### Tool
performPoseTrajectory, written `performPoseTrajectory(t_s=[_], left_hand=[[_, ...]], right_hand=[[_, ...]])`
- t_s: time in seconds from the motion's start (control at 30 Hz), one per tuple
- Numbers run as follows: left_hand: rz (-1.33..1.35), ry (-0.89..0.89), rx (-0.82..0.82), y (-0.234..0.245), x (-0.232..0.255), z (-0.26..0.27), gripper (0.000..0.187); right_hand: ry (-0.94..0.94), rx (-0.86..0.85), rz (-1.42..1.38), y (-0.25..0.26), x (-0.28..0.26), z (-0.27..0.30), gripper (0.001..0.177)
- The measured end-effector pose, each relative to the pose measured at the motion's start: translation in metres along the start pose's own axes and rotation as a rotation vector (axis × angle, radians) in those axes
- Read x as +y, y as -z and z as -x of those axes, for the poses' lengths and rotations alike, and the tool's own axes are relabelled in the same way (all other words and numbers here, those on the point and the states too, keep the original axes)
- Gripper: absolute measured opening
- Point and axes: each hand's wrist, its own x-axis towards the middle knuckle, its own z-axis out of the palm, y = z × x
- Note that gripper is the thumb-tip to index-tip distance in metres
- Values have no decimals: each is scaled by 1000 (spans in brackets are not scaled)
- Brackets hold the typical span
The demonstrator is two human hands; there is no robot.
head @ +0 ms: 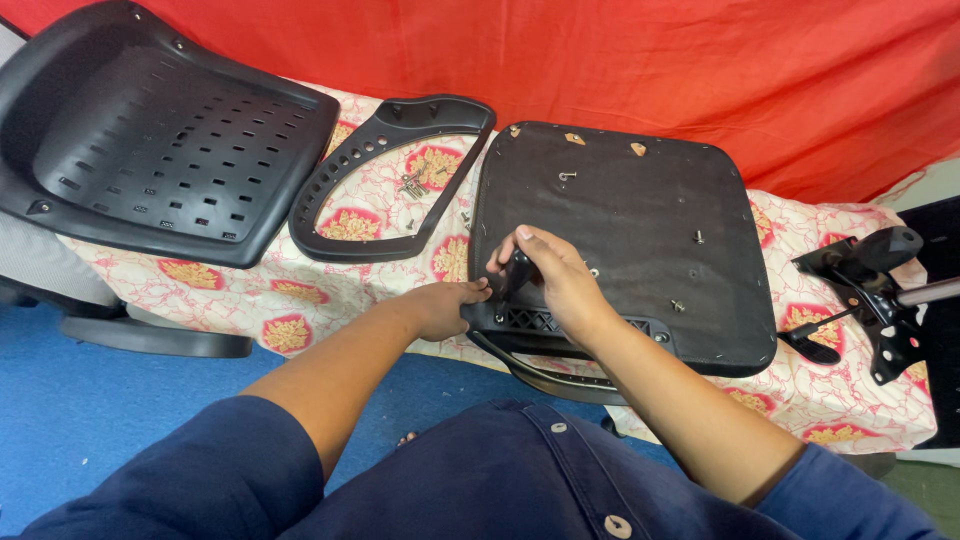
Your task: The person disassembles an office chair by removing the base and then unscrewing the seat from the gas lift mechanism using a screwdriver. The chair parts are placed on a table.
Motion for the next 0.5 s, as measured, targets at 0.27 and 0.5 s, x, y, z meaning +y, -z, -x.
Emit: performPoseTrajectory(t_s=[0.27,0.5], left_hand=[[-5,16,-13,5,6,4,76],[15,1,-31,7,3,5,77]], right_hand=[[-29,37,-31,-4,3,-2,42],[60,63,65,-4,6,0,28]])
